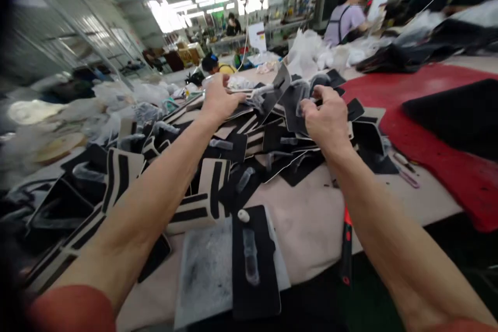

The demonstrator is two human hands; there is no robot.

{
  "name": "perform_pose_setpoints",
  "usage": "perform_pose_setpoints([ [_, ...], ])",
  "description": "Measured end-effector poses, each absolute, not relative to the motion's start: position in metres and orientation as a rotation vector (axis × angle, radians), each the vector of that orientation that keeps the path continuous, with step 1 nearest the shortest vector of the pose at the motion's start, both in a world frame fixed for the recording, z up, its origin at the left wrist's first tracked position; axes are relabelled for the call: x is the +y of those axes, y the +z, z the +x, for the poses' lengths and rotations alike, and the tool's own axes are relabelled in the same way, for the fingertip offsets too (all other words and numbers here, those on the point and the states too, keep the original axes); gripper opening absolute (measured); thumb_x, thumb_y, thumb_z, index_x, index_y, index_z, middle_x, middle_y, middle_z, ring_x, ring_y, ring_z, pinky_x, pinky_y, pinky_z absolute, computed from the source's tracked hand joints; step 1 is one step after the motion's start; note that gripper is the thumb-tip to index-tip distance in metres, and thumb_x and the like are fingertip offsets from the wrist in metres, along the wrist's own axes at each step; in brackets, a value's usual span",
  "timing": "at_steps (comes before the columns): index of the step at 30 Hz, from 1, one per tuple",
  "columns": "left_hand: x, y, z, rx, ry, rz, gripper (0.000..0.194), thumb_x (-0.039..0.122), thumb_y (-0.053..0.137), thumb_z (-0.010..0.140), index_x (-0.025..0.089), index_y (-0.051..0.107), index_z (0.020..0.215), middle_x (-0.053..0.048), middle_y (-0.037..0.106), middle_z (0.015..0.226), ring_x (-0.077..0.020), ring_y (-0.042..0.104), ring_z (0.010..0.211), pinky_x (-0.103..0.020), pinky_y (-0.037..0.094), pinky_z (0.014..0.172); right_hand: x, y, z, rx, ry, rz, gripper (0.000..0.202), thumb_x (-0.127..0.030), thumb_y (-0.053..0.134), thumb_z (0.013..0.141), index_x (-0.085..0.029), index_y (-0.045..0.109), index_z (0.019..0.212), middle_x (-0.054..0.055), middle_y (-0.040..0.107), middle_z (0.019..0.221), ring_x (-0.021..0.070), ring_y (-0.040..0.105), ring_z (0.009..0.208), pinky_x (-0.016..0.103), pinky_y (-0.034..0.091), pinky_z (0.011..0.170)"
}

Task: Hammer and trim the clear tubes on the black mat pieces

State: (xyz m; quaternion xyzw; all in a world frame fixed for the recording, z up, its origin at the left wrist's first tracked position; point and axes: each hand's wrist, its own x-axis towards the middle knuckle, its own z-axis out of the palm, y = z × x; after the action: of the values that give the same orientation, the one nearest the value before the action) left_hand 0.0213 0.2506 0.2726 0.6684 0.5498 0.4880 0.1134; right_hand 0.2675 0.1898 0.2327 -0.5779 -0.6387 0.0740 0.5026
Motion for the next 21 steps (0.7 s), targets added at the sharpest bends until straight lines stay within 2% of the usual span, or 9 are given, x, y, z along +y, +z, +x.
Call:
perform_pose_setpoints([
  [1, 0.234, 0.259, 0.012, 1.63, 1.393, 2.021, 0.025, 0.02, 0.075, 0.076, 0.014, 0.066, 0.099, -0.009, 0.071, 0.095, -0.0208, 0.065, 0.09, -0.035, 0.051, 0.088, 0.178, 0.215, 0.261, -1.549, 0.262, -1.375, 0.036, -0.033, 0.053, 0.09, -0.011, 0.062, 0.117, 0.011, 0.07, 0.101, 0.0146, 0.064, 0.07, 0.032, 0.047, 0.072],
  [3, 0.185, 0.224, -0.008, 1.689, 1.194, 2.107, 0.011, 0.023, 0.067, 0.083, 0.015, 0.069, 0.091, -0.007, 0.072, 0.091, -0.0208, 0.066, 0.087, -0.036, 0.051, 0.088, 0.138, 0.177, 0.247, -1.602, 0.502, -1.413, 0.028, -0.034, 0.057, 0.088, -0.016, 0.068, 0.107, 0.006, 0.071, 0.092, 0.0161, 0.065, 0.072, 0.032, 0.048, 0.074],
  [6, 0.102, 0.163, -0.038, 1.85, 0.934, 2.065, 0.013, 0.021, 0.061, 0.087, 0.017, 0.069, 0.078, -0.006, 0.072, 0.081, -0.0207, 0.067, 0.08, -0.034, 0.052, 0.08, 0.069, 0.12, 0.223, -1.71, 0.854, -1.451, 0.026, -0.037, 0.056, 0.088, -0.018, 0.07, 0.101, 0.006, 0.072, 0.092, 0.0185, 0.065, 0.074, 0.034, 0.05, 0.074],
  [9, 0.041, 0.116, -0.067, 1.955, 1.022, 1.98, 0.013, 0.02, 0.058, 0.09, 0.017, 0.069, 0.084, -0.006, 0.071, 0.086, -0.0194, 0.067, 0.08, -0.032, 0.053, 0.075, 0.022, 0.076, 0.199, -1.742, 1.06, -1.424, 0.034, -0.041, 0.055, 0.089, -0.017, 0.066, 0.11, 0.009, 0.071, 0.101, 0.0189, 0.064, 0.076, 0.034, 0.051, 0.073],
  [13, 0.005, 0.097, -0.083, 1.99, 1.231, 1.993, 0.015, 0.018, 0.053, 0.094, 0.018, 0.068, 0.093, -0.006, 0.071, 0.096, -0.0192, 0.067, 0.092, -0.033, 0.053, 0.086, -0.001, 0.045, 0.181, -1.751, 1.107, -1.451, 0.04, -0.042, 0.056, 0.088, -0.017, 0.061, 0.119, 0.009, 0.069, 0.105, 0.0186, 0.063, 0.076, 0.035, 0.052, 0.074],
  [18, 0.008, 0.089, -0.05, 1.995, 0.998, 2.017, 0.012, 0.014, 0.056, 0.092, 0.019, 0.066, 0.09, -0.004, 0.071, 0.089, -0.0189, 0.067, 0.085, -0.032, 0.053, 0.079, -0.003, 0.026, 0.17, -1.882, 0.948, -1.445, 0.031, -0.036, 0.047, 0.093, -0.019, 0.063, 0.113, 0.009, 0.069, 0.102, 0.0226, 0.066, 0.092, 0.038, 0.051, 0.083],
  [21, 0.013, 0.089, -0.029, 2.066, 0.825, 2.093, 0.006, 0.016, 0.06, 0.091, 0.02, 0.065, 0.094, -0.005, 0.069, 0.095, -0.0205, 0.066, 0.092, -0.033, 0.054, 0.081, -0.007, 0.014, 0.164, -1.935, 0.882, -1.416, 0.031, -0.039, 0.044, 0.094, -0.02, 0.063, 0.111, 0.009, 0.069, 0.104, 0.0236, 0.066, 0.096, 0.038, 0.051, 0.084],
])
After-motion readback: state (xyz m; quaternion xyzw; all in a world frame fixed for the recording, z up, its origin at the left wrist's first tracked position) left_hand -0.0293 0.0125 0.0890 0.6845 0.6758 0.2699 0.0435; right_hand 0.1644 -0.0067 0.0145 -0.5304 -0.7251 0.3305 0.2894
